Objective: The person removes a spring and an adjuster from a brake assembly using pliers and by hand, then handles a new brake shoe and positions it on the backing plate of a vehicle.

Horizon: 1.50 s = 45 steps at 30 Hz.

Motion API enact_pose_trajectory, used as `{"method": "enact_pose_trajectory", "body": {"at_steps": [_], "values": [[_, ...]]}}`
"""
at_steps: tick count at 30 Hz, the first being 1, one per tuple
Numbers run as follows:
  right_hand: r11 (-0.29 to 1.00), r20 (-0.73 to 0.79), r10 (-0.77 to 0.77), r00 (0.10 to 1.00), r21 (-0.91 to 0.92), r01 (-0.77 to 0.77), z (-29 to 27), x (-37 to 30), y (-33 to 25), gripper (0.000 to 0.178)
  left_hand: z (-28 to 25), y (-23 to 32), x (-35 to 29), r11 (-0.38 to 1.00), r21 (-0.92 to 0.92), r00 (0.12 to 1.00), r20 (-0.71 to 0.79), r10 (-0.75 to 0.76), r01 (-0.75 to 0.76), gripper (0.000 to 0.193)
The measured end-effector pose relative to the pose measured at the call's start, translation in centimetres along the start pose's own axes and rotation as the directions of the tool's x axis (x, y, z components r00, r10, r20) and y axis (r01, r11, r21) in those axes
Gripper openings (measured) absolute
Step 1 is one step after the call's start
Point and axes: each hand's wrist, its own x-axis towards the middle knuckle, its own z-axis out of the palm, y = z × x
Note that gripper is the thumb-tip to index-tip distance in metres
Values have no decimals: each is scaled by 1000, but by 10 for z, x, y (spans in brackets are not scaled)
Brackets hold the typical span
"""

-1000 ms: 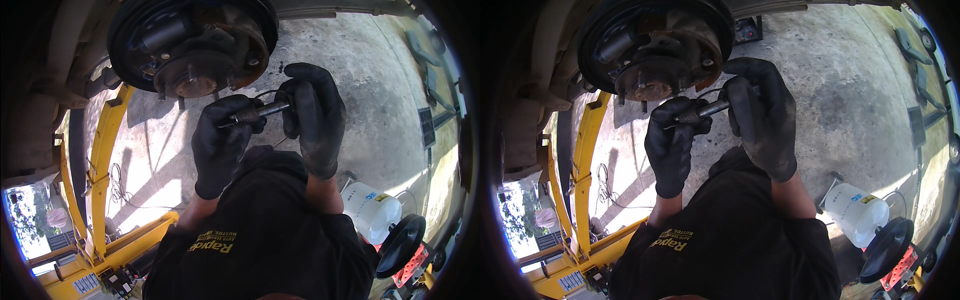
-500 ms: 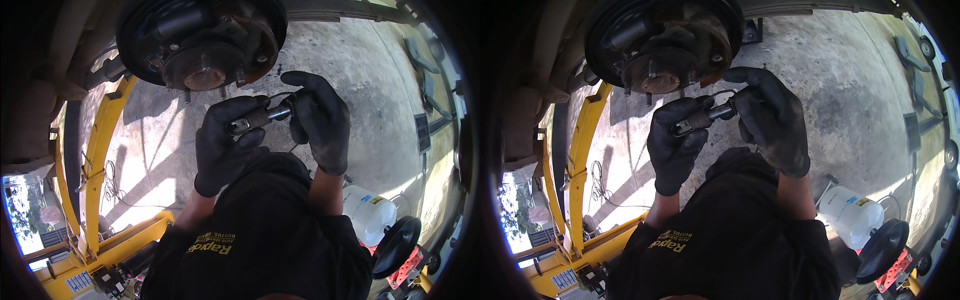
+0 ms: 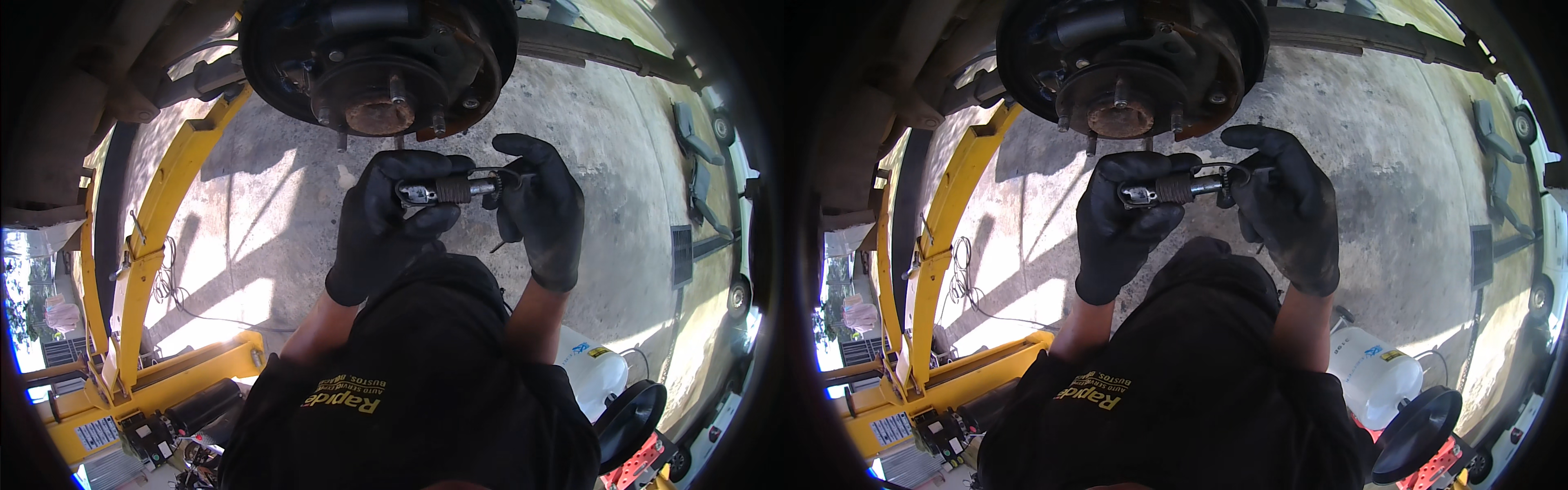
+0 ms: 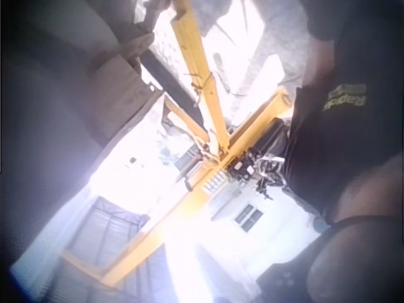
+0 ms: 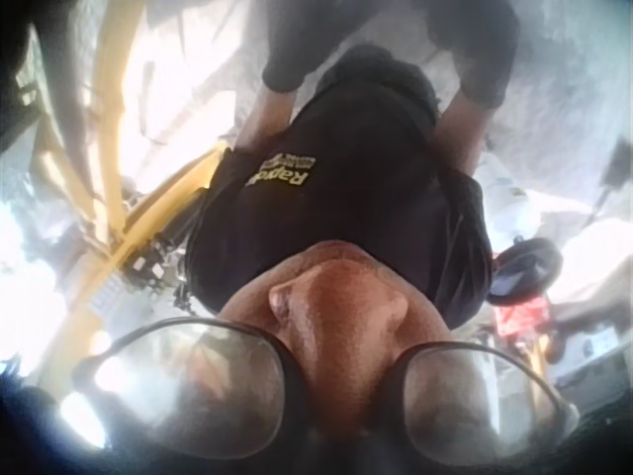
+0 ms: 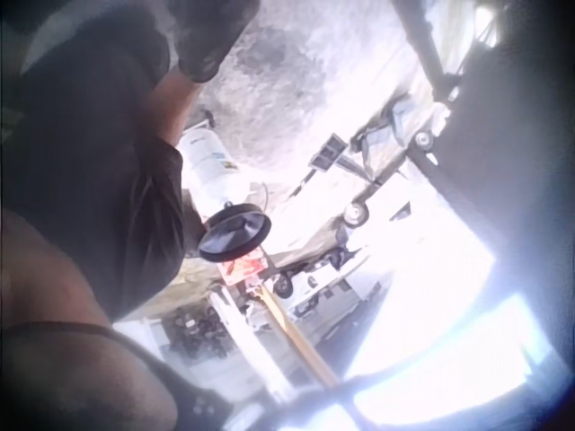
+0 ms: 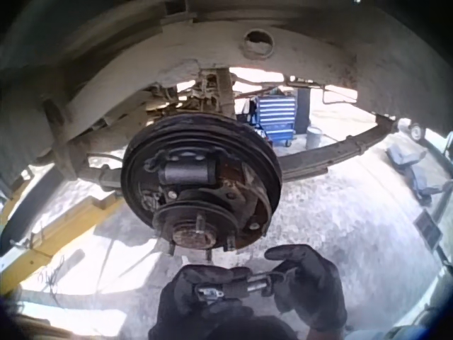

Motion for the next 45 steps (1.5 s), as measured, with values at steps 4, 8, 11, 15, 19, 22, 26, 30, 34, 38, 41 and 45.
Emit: {"method": "enact_pose_trajectory", "body": {"at_steps": [4, 8, 11, 15, 19, 22, 26, 30, 34, 38, 41, 45], "values": [[998, 10, 60, 998, 34, -60, 4, 1, -1, 25, -9, -8, -2, 992, -129, 1000, -20, -19, 16, 40], [995, -32, 95, 995, -19, -96, 7, 1, -4, 12, -6, -5, 2, 990, -140, 999, -40, -10, 4, 43], [989, 39, 150, 988, 1, -150, -4, 3, -6, 13, -16, -14, 4, 995, 19, 995, 30, 100, -100, 47], [996, 64, 85, 994, -4, -84, 3, 1, -1, 21, -13, -16, 7, 999, -47, 997, 70, 25, -21, 51], [986, 67, 89, 994, 136, -97, 5, 0, 3, 28, -11, -24, 9, 997, -60, 999, -1, -43, 43, 52], [992, 58, 115, 992, 46, -118, 0, 3, 0, 30, -11, -30, 6, 985, -161, 996, -53, -71, 61, 49], [993, 31, 116, 993, 0, -116, -10, 4, 4, 27, -9, -25, 4, 945, -324, 992, -94, -81, 47, 44], [992, 79, 71, 994, 102, -79, -9, 4, 11, 22, -11, -19, 4, 970, -244, 996, -86, -29, 7, 45], [989, 65, 104, 992, 95, -110, -2, 0, 2, 18, -26, -35, 1, 999, -39, 997, -78, 7, -10, 45], [995, 95, -39, 995, -92, 48, -10, 2, -3, 10, -14, -36, -2, 1000, -9, 985, -169, -26, 25, 45], [938, 100, -299, 949, -152, 311, -14, 9, 14, 19, -23, -42, -1, 925, 340, 976, -68, 205, -171, 33], [929, 96, -345, 934, -105, 354, -11, 2, 18, 16, -5, -25, -10, 996, 94, 994, -106, 19, -9, 50]]}}
